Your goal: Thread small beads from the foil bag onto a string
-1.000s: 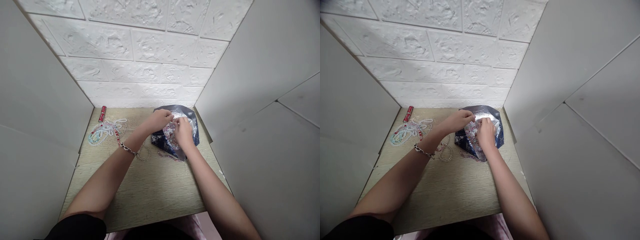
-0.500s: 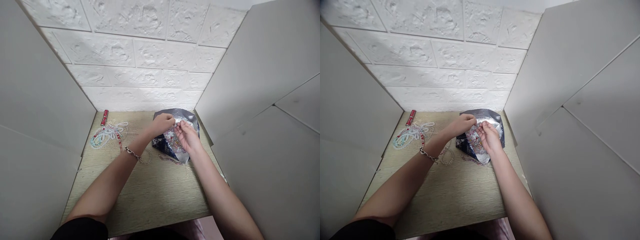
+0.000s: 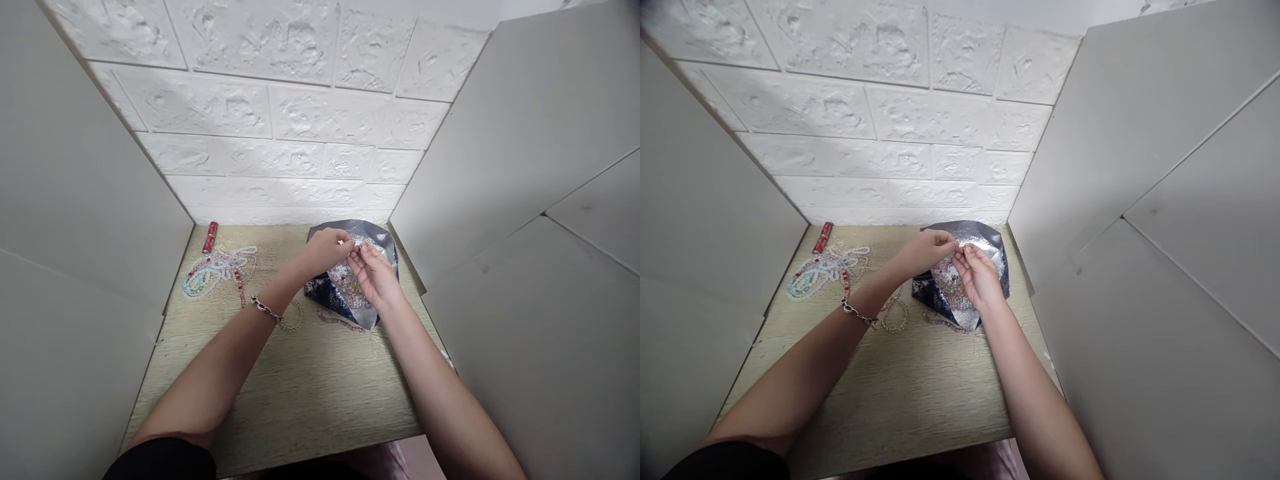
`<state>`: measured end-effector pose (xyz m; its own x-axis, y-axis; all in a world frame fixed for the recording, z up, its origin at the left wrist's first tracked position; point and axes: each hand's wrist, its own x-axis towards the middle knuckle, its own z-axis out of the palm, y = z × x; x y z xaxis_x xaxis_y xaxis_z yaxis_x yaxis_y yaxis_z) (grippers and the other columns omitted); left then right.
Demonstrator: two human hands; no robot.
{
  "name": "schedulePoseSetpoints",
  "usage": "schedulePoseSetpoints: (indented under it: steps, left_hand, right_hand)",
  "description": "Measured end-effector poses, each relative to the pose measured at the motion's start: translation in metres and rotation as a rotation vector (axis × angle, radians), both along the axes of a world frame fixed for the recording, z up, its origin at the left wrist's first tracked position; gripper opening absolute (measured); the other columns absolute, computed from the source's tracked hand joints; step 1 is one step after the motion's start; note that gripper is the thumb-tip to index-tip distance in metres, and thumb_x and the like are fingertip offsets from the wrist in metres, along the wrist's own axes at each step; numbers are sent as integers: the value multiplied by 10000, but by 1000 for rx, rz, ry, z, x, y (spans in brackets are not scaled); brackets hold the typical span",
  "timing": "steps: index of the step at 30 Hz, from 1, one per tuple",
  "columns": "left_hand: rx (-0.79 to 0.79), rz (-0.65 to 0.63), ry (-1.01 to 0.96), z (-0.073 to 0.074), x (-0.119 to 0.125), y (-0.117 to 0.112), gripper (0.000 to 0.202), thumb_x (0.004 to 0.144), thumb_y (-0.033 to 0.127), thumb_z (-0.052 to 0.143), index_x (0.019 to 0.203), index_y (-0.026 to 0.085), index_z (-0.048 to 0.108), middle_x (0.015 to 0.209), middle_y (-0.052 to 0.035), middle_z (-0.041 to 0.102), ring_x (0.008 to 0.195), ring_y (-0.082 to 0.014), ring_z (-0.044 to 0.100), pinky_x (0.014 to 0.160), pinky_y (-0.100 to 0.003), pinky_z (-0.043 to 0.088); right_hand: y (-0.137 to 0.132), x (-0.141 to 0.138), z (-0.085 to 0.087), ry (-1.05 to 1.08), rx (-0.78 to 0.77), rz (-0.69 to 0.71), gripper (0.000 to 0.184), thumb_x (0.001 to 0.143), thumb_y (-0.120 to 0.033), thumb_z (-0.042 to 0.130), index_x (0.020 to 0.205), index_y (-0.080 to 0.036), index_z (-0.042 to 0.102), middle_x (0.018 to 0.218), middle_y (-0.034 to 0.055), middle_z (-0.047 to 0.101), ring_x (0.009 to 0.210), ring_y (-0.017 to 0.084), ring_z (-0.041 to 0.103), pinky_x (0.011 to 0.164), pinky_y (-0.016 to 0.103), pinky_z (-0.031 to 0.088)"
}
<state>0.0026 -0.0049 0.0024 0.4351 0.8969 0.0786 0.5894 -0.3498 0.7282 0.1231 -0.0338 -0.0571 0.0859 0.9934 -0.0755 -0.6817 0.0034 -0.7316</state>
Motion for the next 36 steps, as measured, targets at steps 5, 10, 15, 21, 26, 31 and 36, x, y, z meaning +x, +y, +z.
schedulePoseSetpoints:
  steps: [5, 10, 15, 21, 26, 31, 36]
  left_hand:
    - [57, -7, 57, 3, -1, -2, 259, 729, 309, 417, 711, 171, 635, 617, -12, 582, 579, -91, 444, 560, -224, 335]
    - [91, -74, 82, 6, -3, -1, 268, 743, 309, 415, 756, 181, 650, 640, -14, 601, 601, -95, 463, 587, -231, 334]
    - [106, -78, 96, 7, -3, -2, 262, 748, 300, 416, 763, 189, 652, 624, -11, 598, 592, -91, 457, 586, -226, 330]
    - [112, -56, 81, 7, 1, -4, 265, 748, 283, 407, 753, 183, 653, 596, -10, 579, 573, -89, 442, 573, -226, 323]
    - [105, -43, 67, 5, 1, -3, 261, 747, 285, 412, 760, 189, 654, 615, -9, 598, 587, -87, 458, 578, -222, 330]
    - [87, -49, 30, 2, 0, -2, 262, 749, 306, 410, 765, 188, 642, 674, -8, 620, 614, -86, 480, 573, -220, 334]
    - [86, -40, 29, 2, 1, -2, 264, 752, 314, 412, 768, 185, 642, 674, -8, 616, 602, -89, 475, 568, -226, 333]
  right_hand:
    - [0, 0, 0, 2, 15, -11, 52, 690, -169, 604, 724, -165, 565, 731, -10, 604, 728, 68, 573, 792, 209, 473]
    - [-1, 0, 1, 2, 39, -33, 67, 672, -157, 616, 718, -163, 568, 705, -15, 592, 723, 68, 573, 760, 194, 485]
    - [-2, -1, 2, -57, 38, -56, 59, 687, -160, 595, 733, -170, 559, 725, -13, 585, 713, 61, 568, 798, 209, 479]
    - [-2, 0, 3, -43, 39, -62, 42, 697, -156, 585, 729, -167, 560, 734, -7, 586, 717, 59, 570, 786, 202, 489]
    - [-2, -1, 3, -36, 22, -67, 32, 707, -149, 573, 728, -164, 553, 738, -8, 586, 720, 56, 570, 818, 209, 478]
    - [-2, 0, 3, -1, 22, -58, 21, 713, -139, 568, 722, -155, 560, 736, -4, 589, 723, 52, 569, 808, 190, 478]
    - [-2, 0, 3, -12, 27, -63, 24, 709, -147, 574, 726, -156, 561, 733, -7, 585, 723, 54, 568, 803, 190, 480]
